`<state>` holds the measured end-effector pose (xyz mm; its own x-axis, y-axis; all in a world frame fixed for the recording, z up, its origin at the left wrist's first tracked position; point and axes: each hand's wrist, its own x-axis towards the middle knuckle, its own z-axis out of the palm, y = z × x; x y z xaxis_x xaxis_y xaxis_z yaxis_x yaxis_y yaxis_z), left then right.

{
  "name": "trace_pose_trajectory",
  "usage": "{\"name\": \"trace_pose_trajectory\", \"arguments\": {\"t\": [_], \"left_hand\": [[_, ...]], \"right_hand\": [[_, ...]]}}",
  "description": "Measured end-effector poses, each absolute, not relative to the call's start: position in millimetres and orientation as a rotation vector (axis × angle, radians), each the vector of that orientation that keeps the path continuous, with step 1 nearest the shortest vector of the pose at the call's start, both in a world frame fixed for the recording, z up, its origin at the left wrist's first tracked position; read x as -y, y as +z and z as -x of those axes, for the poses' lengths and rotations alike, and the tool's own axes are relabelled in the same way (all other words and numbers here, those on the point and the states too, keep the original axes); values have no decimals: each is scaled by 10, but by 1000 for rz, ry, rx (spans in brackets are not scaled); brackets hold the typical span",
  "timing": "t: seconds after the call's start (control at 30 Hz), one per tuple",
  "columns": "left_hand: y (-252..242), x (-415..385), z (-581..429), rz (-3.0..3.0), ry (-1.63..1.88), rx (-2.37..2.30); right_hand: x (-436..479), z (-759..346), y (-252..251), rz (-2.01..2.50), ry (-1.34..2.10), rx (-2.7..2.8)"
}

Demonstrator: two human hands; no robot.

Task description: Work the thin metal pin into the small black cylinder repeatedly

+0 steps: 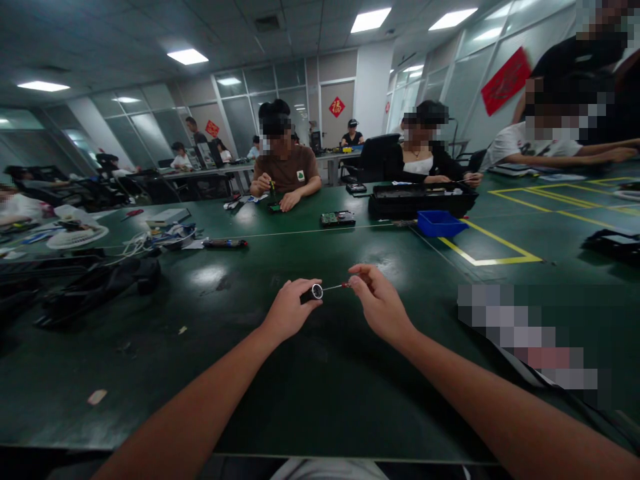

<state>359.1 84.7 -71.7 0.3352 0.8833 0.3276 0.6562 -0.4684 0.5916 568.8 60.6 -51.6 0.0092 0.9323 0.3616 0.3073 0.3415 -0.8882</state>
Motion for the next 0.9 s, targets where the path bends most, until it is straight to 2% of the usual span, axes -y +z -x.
{"name": "trace_pose_trajectory", "arguments": {"t": [0.3, 0.6, 0.9], "left_hand": [[-631, -872, -3586, -2413, 844, -1313], [-676, -866, -3613, -2306, 818, -1295], [-694, -860, -3612, -2257, 863, -1295]], "right_hand": [[-905, -5754, -698, 997, 1374, 826], [-866, -5708, -756, 1018, 1134, 1057], [-706, -5763, -506, 1262, 767, 1460]]}}
